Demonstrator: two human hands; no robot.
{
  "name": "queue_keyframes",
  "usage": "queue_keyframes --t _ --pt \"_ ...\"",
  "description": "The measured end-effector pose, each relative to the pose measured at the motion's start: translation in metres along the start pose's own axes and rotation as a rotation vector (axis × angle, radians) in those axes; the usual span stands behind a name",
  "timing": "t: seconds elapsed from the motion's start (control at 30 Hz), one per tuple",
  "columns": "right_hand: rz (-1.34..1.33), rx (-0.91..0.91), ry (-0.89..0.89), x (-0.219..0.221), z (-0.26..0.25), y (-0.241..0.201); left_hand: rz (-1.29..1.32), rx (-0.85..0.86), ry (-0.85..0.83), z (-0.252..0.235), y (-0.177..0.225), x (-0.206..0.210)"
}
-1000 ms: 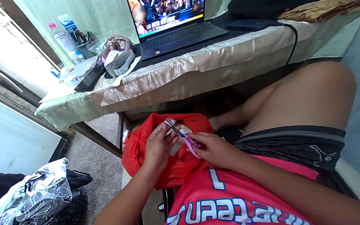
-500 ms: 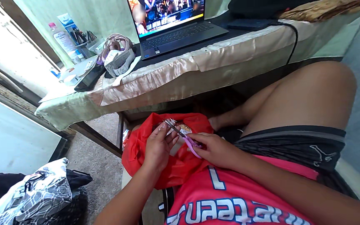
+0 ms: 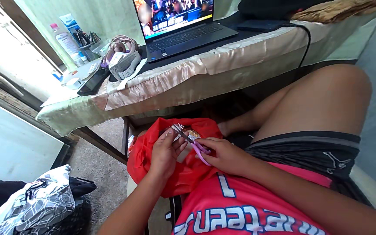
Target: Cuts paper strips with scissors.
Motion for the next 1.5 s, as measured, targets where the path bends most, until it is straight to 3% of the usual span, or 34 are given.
queue_keyframes --t 0.63,1.5 --pt "0.068 0.009 0.014 0.0003 0.0004 0.0007 0.041 -0.071 -0.008 0.0046 0.0013 0.0019" --pt "-0.036 -0.033 0.045 0.0044 0.0020 0.0010 0.011 -0.034 0.001 0.0037 0.0000 0.0025"
Point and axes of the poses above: each hand's wrist, its own z-axis away from the middle knuckle, its own x-axis out of the palm, y = z × x, the point moved 3 cm from there along -z, towards the middle knuckle, and after that the axes turned 15 degrees about -x, right-handed, at the moved point
